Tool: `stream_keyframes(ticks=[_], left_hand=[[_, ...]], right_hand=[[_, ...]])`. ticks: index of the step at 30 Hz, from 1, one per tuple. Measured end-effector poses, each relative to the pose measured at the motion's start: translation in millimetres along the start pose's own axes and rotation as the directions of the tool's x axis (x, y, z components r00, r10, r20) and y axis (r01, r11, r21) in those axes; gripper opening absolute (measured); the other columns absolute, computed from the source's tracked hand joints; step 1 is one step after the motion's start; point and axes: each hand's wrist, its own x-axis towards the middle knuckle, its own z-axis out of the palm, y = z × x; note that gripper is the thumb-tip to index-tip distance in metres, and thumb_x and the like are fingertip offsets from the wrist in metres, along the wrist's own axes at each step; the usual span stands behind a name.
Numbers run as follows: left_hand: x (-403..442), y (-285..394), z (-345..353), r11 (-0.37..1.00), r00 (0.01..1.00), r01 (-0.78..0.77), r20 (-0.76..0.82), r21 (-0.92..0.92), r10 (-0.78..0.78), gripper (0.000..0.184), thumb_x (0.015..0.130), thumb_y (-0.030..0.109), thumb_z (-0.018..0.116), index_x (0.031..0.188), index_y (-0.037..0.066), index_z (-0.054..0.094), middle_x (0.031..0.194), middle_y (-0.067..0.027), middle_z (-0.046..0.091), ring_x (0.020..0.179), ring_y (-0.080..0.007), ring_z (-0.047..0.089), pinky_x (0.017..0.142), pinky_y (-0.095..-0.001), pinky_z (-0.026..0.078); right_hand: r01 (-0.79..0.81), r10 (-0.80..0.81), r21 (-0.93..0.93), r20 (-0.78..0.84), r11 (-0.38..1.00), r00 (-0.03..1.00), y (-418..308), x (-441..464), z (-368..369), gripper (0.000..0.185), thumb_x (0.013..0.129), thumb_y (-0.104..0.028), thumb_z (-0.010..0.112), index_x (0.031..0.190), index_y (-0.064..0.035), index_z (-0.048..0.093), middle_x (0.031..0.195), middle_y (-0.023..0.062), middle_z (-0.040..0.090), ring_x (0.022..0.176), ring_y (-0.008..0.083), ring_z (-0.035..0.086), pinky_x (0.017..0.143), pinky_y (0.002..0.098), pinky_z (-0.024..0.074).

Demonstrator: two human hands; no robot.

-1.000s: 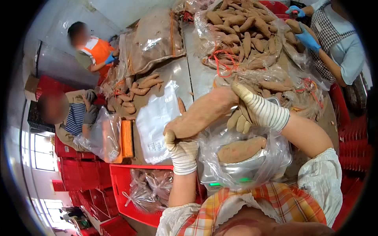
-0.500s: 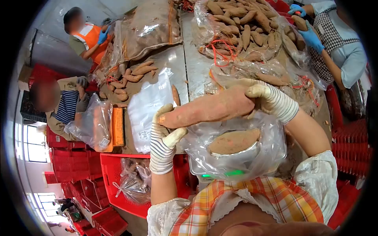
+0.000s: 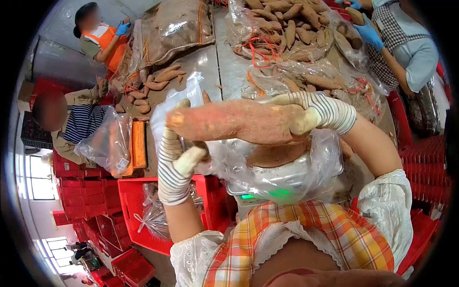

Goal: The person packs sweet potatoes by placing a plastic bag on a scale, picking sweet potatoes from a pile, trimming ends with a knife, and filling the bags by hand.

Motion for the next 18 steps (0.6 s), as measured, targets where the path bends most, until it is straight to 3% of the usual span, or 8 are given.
stream_keyframes(ticks=[3, 5, 8, 13, 15, 16, 17, 18], left_hand=[[-7.5, 8.3, 8.3, 0.993, 0.988, 0.117, -0.101, 0.028, -0.113, 0.071, 0.072, 0.011, 0.067, 0.136, 0.006, 0.037, 0.112, -0.0151, 0.059, 0.055, -0.0107, 0.054, 0.048, -0.0210, 0.045], [-10.6, 22.8, 24.3, 0.992, 0.999, -0.051, 0.003, -0.112, 0.052, 0.066, 0.072, 0.009, 0.061, 0.134, 0.002, 0.039, 0.118, -0.0199, 0.056, 0.053, -0.0078, 0.053, 0.043, -0.0164, 0.040], [-16.3, 34.1, 19.8, 0.995, 0.995, -0.101, -0.007, -0.021, 0.101, 0.064, 0.068, 0.003, 0.053, 0.131, -0.002, 0.042, 0.125, -0.0243, 0.050, 0.045, -0.0037, 0.045, 0.040, -0.0149, 0.035], [-34.4, 48.6, 22.5, 0.992, 0.993, -0.121, 0.005, -0.020, 0.121, 0.067, 0.065, -0.003, 0.046, 0.131, -0.004, 0.040, 0.129, -0.0267, 0.046, 0.041, -0.0023, 0.039, 0.038, -0.0150, 0.032], [-33.0, 51.7, 23.9, 0.988, 0.989, -0.151, 0.001, -0.011, 0.151, 0.066, 0.066, -0.004, 0.046, 0.131, -0.005, 0.040, 0.130, -0.0268, 0.045, 0.041, -0.0018, 0.038, 0.038, -0.0145, 0.031], [-28.7, 49.5, 23.9, 0.982, 0.982, -0.189, 0.003, -0.008, 0.189, 0.065, 0.066, -0.005, 0.045, 0.131, -0.005, 0.040, 0.130, -0.0265, 0.045, 0.041, -0.0020, 0.038, 0.038, -0.0143, 0.031], [-23.7, 47.5, 25.7, 0.975, 0.975, -0.221, 0.002, -0.007, 0.221, 0.064, 0.067, -0.005, 0.044, 0.130, -0.005, 0.041, 0.130, -0.0263, 0.045, 0.041, -0.0022, 0.038, 0.038, -0.0140, 0.031], [-19.9, 48.2, 35.9, 0.981, 0.982, -0.184, -0.039, 0.057, 0.186, 0.061, 0.069, -0.006, 0.042, 0.130, -0.002, 0.043, 0.130, -0.0215, 0.047, 0.044, -0.0022, 0.040, 0.039, -0.0144, 0.033]], right_hand=[[0.073, -0.067, -0.124, 0.055, 0.990, 0.996, -2.6, 8.9, 22.2, 0.092, 0.059, -0.027, 0.083, 0.134, -0.0001, 0.037, 0.122, 0.0084, 0.054, 0.116, 0.0177, 0.047, 0.100, 0.0335, 0.0358], [0.131, -0.110, -0.176, 0.125, 0.976, 0.986, 6.2, 11.5, 26.8, 0.090, 0.059, -0.022, 0.083, 0.135, -0.0014, 0.037, 0.121, 0.0076, 0.054, 0.116, 0.0177, 0.047, 0.101, 0.0332, 0.0354], [-0.076, 0.072, -0.273, -0.024, 0.959, 0.997, 51.8, 24.3, 2.6, 0.077, 0.062, -0.011, 0.079, 0.130, -0.0030, 0.044, 0.119, 0.0063, 0.055, 0.113, 0.0164, 0.048, 0.099, 0.0312, 0.0358], [-0.164, 0.098, -0.321, -0.212, 0.933, 0.972, 34.7, 5.6, -6.9, 0.072, 0.058, -0.015, 0.082, 0.123, -0.0075, 0.053, 0.116, 0.0070, 0.059, 0.109, 0.0176, 0.052, 0.094, 0.0300, 0.0417], [0.012, -0.215, -0.673, -0.219, 0.739, 0.952, 53.9, 1.3, -22.0, 0.072, 0.057, -0.011, 0.081, 0.123, -0.0081, 0.053, 0.116, 0.0088, 0.060, 0.110, 0.0201, 0.053, 0.093, 0.0309, 0.0430], [0.053, -0.245, -0.699, -0.178, 0.713, 0.953, 53.1, -4.3, -18.1, 0.071, 0.060, -0.018, 0.079, 0.124, -0.0039, 0.050, 0.119, 0.0162, 0.057, 0.114, 0.0264, 0.052, 0.096, 0.0324, 0.0419], [0.045, -0.251, -0.707, -0.191, 0.706, 0.949, 46.2, -8.1, -12.0, 0.071, 0.060, -0.018, 0.079, 0.124, -0.0039, 0.050, 0.119, 0.0162, 0.057, 0.114, 0.0264, 0.052, 0.096, 0.0324, 0.0419], [-0.186, -0.061, -0.778, -0.276, 0.601, 0.959, 41.7, -10.9, -6.8, 0.069, 0.065, -0.020, 0.076, 0.125, -0.0016, 0.047, 0.119, 0.0197, 0.055, 0.114, 0.0295, 0.051, 0.096, 0.0336, 0.0420]])
